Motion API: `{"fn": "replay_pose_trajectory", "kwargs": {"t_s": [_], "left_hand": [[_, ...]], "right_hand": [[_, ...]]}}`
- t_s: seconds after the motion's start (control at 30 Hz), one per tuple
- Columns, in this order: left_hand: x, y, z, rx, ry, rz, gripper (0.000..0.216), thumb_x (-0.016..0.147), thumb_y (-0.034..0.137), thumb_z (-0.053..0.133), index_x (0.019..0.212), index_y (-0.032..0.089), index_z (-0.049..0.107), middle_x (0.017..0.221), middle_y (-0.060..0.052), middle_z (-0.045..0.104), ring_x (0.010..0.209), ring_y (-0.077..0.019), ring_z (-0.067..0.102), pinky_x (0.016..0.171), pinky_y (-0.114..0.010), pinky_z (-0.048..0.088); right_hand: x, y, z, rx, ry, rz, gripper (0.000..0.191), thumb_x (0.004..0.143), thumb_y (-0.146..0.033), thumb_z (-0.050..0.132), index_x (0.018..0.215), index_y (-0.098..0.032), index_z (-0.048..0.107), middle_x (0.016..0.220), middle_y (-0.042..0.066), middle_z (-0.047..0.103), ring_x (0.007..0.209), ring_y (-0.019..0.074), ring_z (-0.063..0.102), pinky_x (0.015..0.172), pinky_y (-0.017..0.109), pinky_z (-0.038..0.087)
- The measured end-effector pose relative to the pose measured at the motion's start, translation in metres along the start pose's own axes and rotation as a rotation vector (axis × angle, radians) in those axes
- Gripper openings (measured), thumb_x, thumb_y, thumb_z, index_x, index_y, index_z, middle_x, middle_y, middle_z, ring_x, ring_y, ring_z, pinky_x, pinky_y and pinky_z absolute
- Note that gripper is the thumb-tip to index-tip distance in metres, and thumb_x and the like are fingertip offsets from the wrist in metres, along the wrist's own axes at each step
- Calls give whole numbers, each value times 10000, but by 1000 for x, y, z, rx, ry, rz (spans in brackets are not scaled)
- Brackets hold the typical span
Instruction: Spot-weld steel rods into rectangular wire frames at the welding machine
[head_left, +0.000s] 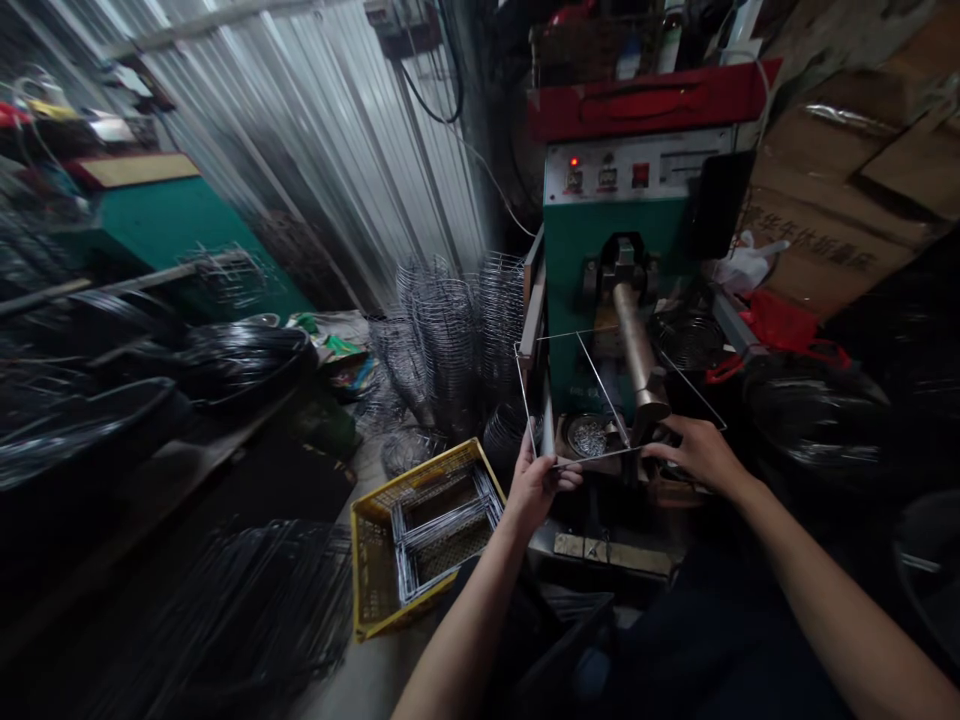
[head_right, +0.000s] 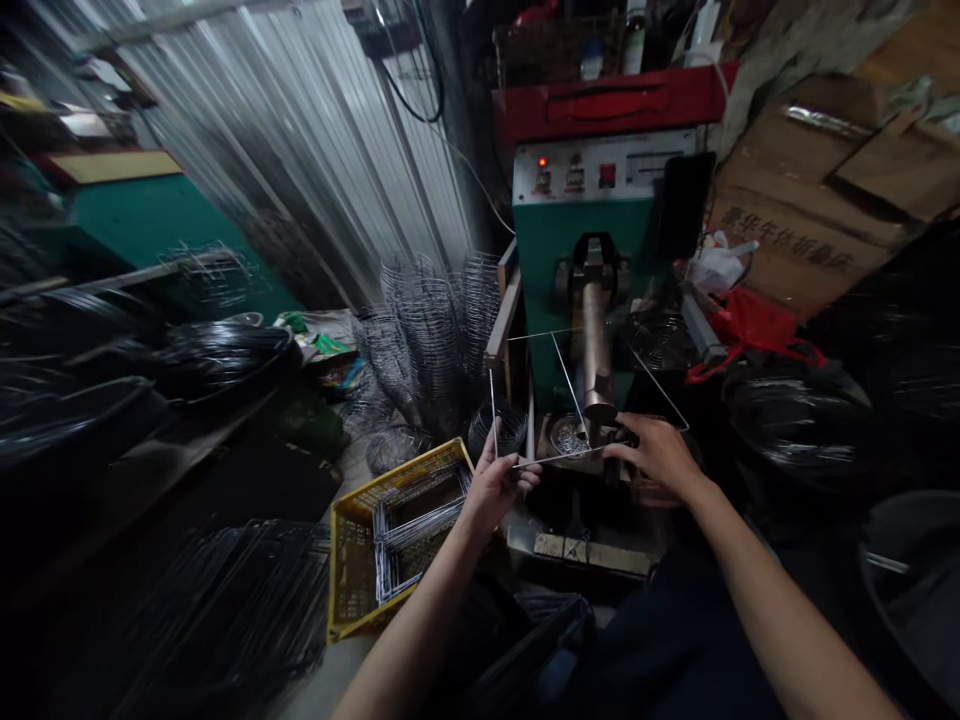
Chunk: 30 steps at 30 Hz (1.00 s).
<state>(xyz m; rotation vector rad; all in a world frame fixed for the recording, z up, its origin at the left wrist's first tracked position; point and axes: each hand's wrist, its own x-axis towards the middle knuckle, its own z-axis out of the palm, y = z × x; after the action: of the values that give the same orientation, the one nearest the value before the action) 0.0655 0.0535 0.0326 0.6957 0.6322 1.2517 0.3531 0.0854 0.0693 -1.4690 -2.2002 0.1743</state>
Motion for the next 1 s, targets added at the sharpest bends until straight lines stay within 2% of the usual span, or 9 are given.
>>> {"fn": "replay_pose_trajectory", "kwargs": {"t_s": [0.23, 0.33, 0.47, 0.53, 0.63, 0.73, 0.77, 0.9, 1.0], "left_hand": [[8, -6, -8, 1, -3, -11, 947, 855, 161, 567, 1515, 238, -109, 736, -90, 755, 602, -181, 707, 513, -204, 492], [9, -9, -12, 2, -1, -14, 928, 857, 172, 569, 1520, 243, -76, 744, -101, 756, 599, -185, 708, 504, -199, 487], [12, -6, -10, -2, 6, -24, 948, 825, 189, 610, 1524, 256, -28, 725, -85, 749, 584, -188, 703, 495, -198, 478], [10, -3, -8, -1, -3, -46, 974, 804, 192, 631, 1524, 269, -20, 711, -69, 742, 582, -193, 703, 495, -204, 478], [-11, 0, -10, 15, -32, -68, 993, 802, 197, 631, 1520, 293, -50, 702, -54, 734, 587, -201, 702, 502, -220, 479], [-65, -2, -27, 46, -63, -111, 998, 819, 216, 633, 1517, 306, -75, 728, -56, 730, 618, -216, 703, 531, -252, 490], [-88, -4, -36, 51, -70, -136, 998, 823, 224, 639, 1517, 311, -73, 758, -63, 732, 641, -217, 704, 555, -265, 498], [-174, -6, -75, 64, -91, -270, 1002, 798, 219, 700, 1527, 312, 19, 1025, -138, 710, 844, -219, 697, 695, -287, 505], [-186, 12, -90, 66, -49, -306, 930, 797, 309, 710, 1521, 322, 127, 1109, -145, 682, 824, -192, 689, 710, -289, 508]], "right_hand": [[1, 3, 3, 44, 18, -15, 462, 815, -598, 597, 1076, -224, 671, 964, 77, 724, 856, 251, 683, 751, 334, 522], [-3, 13, 0, 23, 138, -4, 509, 811, -597, 603, 1147, -218, 654, 1052, 94, 696, 961, 265, 652, 847, 367, 508], [-3, 48, -5, -27, 403, 326, 570, 794, -594, 585, 1146, -153, 669, 1165, 174, 642, 1094, 340, 575, 949, 472, 433], [-5, 62, -8, 158, 365, 521, 546, 780, -574, 562, 1070, -130, 696, 1010, 171, 690, 954, 320, 626, 848, 445, 476], [-25, 59, -14, 419, 272, 612, 535, 741, -586, 547, 960, -121, 692, 748, 109, 691, 683, 236, 635, 624, 342, 497], [-83, 25, -13, 650, 147, 633, 516, 704, -622, 598, 899, -145, 632, 611, 30, 618, 454, 140, 520, 426, 255, 395], [-112, 10, -9, 729, 89, 675, 515, 701, -635, 610, 909, -165, 605, 600, 6, 597, 402, 118, 472, 377, 238, 347], [-249, -57, 19, 904, -98, 807, 535, 721, -703, 585, 945, -218, 566, 585, -17, 567, 417, 133, 521, 374, 233, 375], [-332, -95, 41, 914, -106, 957, 605, 651, -756, 608, 962, -237, 585, 594, 10, 594, 445, 162, 571, 399, 253, 426]]}}
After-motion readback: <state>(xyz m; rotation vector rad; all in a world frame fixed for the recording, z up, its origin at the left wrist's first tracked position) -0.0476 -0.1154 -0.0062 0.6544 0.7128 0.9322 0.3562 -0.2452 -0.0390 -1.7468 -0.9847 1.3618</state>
